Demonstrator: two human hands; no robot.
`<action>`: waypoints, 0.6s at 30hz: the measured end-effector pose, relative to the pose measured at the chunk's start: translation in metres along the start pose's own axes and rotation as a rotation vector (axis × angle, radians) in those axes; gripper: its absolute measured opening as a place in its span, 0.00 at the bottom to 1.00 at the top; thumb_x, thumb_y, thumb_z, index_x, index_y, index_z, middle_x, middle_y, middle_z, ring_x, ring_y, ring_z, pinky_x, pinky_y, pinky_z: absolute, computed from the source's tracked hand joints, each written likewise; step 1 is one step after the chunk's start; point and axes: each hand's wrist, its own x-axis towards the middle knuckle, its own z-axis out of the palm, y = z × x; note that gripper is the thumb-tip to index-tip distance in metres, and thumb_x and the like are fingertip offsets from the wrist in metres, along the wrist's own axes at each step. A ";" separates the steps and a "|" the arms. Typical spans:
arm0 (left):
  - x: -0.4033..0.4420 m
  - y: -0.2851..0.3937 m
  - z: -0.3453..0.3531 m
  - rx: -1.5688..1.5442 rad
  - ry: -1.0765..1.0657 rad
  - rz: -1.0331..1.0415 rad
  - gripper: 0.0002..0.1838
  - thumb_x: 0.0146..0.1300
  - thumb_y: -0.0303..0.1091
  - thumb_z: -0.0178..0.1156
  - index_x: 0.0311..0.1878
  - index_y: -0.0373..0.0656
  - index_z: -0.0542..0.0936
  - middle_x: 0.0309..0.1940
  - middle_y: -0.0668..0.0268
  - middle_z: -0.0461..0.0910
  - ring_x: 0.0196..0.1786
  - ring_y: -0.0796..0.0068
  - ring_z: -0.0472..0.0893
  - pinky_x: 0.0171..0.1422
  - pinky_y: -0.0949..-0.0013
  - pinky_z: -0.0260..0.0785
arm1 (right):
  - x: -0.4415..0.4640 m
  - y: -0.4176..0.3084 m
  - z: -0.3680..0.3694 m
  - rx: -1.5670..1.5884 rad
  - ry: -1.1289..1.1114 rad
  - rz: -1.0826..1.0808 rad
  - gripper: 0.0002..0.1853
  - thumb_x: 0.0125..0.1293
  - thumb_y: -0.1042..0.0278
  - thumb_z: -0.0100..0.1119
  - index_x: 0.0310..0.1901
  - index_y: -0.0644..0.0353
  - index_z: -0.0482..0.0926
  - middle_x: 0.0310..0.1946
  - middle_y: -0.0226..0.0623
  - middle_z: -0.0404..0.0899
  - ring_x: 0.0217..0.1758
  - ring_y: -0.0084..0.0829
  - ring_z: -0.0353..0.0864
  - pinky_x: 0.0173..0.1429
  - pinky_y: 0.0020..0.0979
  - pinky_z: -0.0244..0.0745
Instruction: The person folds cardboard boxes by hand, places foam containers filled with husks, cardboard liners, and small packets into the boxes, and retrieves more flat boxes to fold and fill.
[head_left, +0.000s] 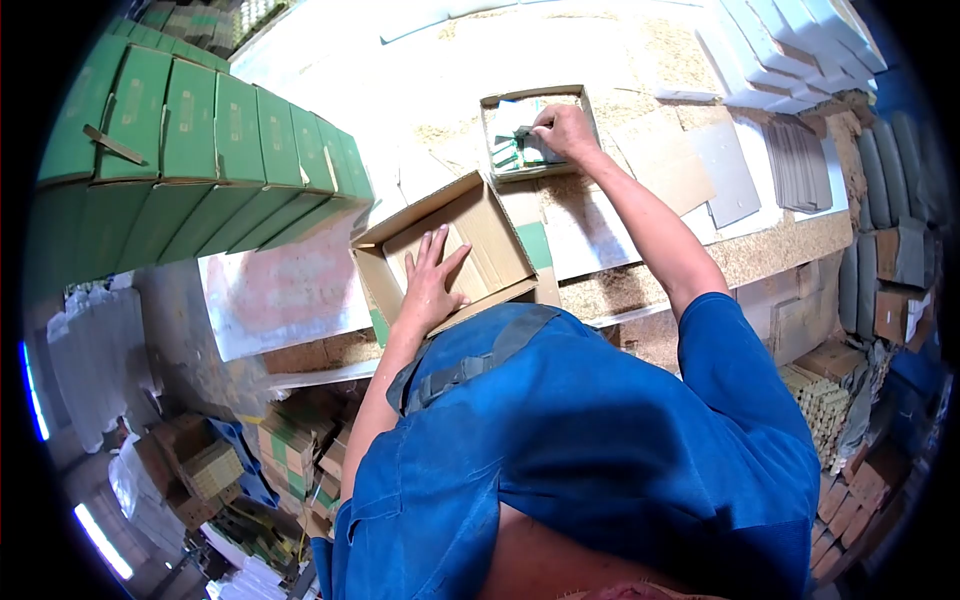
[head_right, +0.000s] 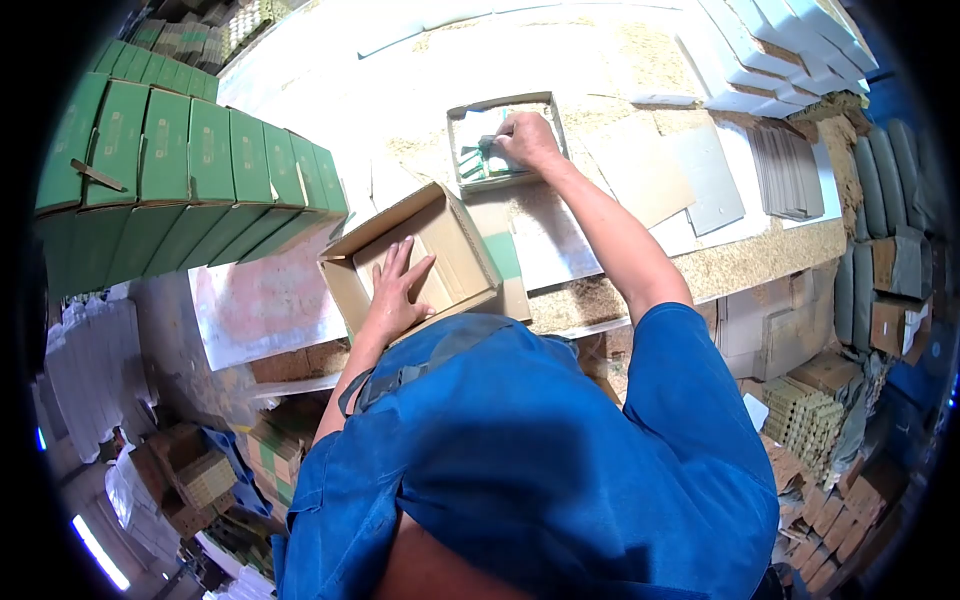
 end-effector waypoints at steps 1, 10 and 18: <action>0.000 0.000 0.000 0.007 -0.001 -0.002 0.53 0.36 0.35 0.81 0.72 0.66 0.69 0.81 0.64 0.45 0.82 0.56 0.44 0.82 0.35 0.38 | -0.001 0.000 -0.002 0.016 0.047 -0.005 0.06 0.52 0.67 0.72 0.33 0.55 0.89 0.31 0.40 0.86 0.35 0.39 0.86 0.45 0.35 0.80; 0.001 -0.005 0.001 -0.004 -0.004 0.012 0.53 0.36 0.35 0.81 0.72 0.65 0.69 0.81 0.65 0.45 0.82 0.56 0.44 0.82 0.35 0.38 | -0.023 -0.047 -0.023 0.320 0.202 0.128 0.09 0.49 0.68 0.79 0.25 0.62 0.87 0.25 0.32 0.85 0.29 0.20 0.81 0.36 0.25 0.76; -0.023 -0.008 -0.027 -0.015 0.241 -0.014 0.33 0.52 0.35 0.74 0.64 0.52 0.77 0.74 0.57 0.63 0.79 0.54 0.57 0.82 0.45 0.47 | -0.108 -0.176 -0.022 0.279 0.053 -0.640 0.04 0.51 0.78 0.67 0.30 0.60 0.83 0.34 0.35 0.83 0.34 0.33 0.83 0.38 0.31 0.80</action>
